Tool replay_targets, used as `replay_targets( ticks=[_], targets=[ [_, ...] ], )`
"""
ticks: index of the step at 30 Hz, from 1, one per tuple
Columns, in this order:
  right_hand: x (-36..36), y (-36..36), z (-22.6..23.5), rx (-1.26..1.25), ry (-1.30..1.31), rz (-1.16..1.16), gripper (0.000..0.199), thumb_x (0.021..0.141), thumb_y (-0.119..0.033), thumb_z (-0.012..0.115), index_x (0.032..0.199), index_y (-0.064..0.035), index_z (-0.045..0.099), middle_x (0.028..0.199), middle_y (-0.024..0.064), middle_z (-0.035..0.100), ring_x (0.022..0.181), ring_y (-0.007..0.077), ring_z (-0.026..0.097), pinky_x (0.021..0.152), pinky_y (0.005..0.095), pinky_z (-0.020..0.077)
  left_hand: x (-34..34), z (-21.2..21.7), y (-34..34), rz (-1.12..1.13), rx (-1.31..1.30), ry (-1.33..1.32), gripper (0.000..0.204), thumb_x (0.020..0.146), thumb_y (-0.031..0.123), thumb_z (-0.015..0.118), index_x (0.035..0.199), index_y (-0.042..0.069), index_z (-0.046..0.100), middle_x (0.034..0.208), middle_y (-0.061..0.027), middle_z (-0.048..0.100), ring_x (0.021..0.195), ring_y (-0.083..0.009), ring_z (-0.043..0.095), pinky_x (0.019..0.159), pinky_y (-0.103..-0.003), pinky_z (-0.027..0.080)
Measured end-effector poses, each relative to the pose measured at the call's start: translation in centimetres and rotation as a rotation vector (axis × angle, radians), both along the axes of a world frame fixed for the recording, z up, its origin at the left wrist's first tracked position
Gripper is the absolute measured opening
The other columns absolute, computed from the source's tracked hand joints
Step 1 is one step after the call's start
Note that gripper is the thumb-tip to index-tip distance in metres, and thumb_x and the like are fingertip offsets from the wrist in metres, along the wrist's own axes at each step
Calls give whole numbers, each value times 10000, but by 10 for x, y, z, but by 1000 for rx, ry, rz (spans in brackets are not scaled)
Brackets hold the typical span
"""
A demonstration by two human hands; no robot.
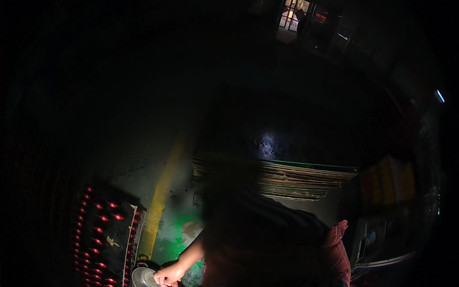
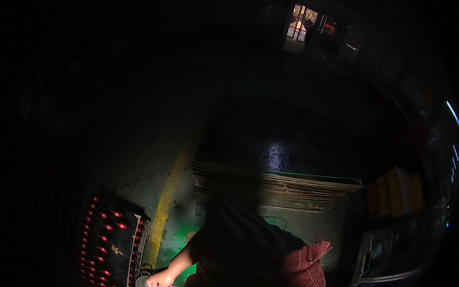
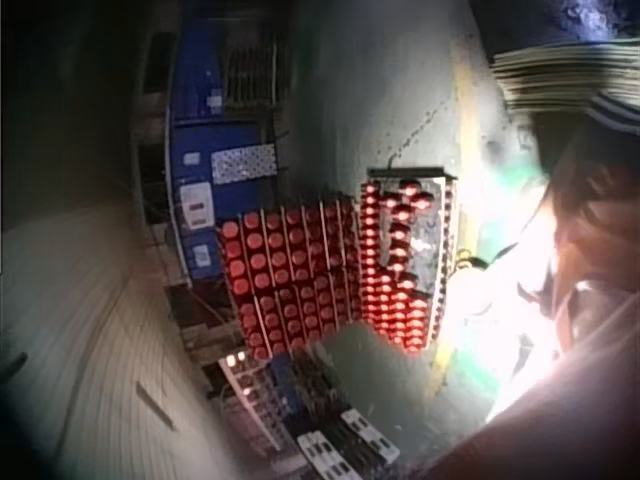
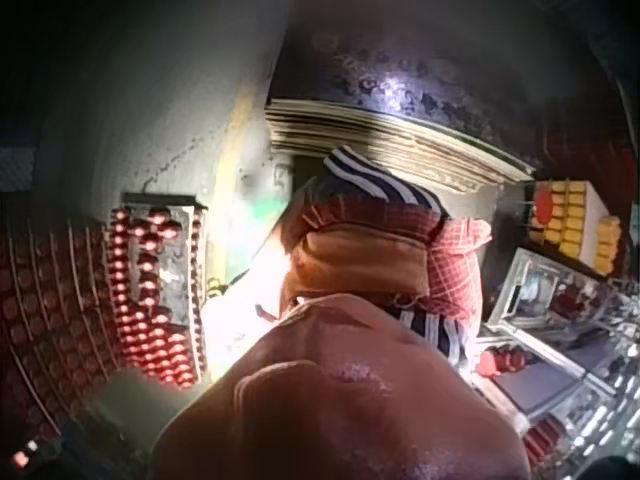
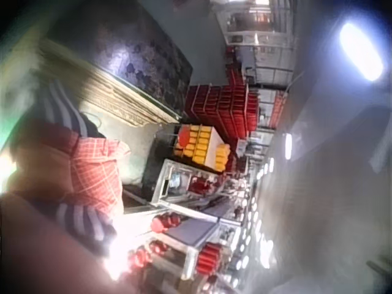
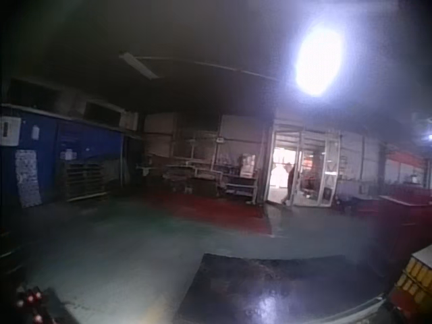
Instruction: The person repeatedly picks up red cylindrical containers from a metal tray and places them into a larger rack. The person handles the containers one at a time, moving them from the tray to the rack in a repetitive cycle.
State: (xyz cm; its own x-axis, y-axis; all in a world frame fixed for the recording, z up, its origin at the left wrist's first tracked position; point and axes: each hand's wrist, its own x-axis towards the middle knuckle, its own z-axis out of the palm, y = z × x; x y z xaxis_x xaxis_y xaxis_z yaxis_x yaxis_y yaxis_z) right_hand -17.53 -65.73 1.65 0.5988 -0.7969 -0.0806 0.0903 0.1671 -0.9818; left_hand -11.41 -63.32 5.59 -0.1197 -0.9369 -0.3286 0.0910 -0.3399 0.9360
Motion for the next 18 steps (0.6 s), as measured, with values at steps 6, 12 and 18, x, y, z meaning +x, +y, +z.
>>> replay_targets(
  ticks=[6, 12, 18],
  targets=[
    [-17, -66, -31, 158, -125, -190, 147, 852, -54, 587, 978, -6, 527, 912, 116, 646, 757, 236, 651, 678, 408, 521, 2, -15, -77, -157, 24, 25, 387, 912, 55, 626, 1283, -20, 547, 1179, -125, 604, 953, -174, 594, 766, -279, 510],
    [-9, -163, -51, -309, 177, -248, 242, 806, -160, 710, 977, -51, 577, 891, 92, 659, 827, 202, 650, 714, 367, 521, 61, -40, -162, -275, 2, 18, 453, 904, 63, 650, 1332, -27, 530, 1236, -142, 580, 991, -194, 586, 795, -295, 520],
    [30, -237, -29, -215, 340, -293, 295, 790, -257, 696, 1018, -72, 662, 944, 118, 683, 899, 263, 668, 777, 376, 527, 147, -52, -240, -216, 174, 176, 440, 904, 57, 646, 1325, -31, 557, 1231, -142, 600, 978, -197, 593, 785, -306, 528]
  ],
)
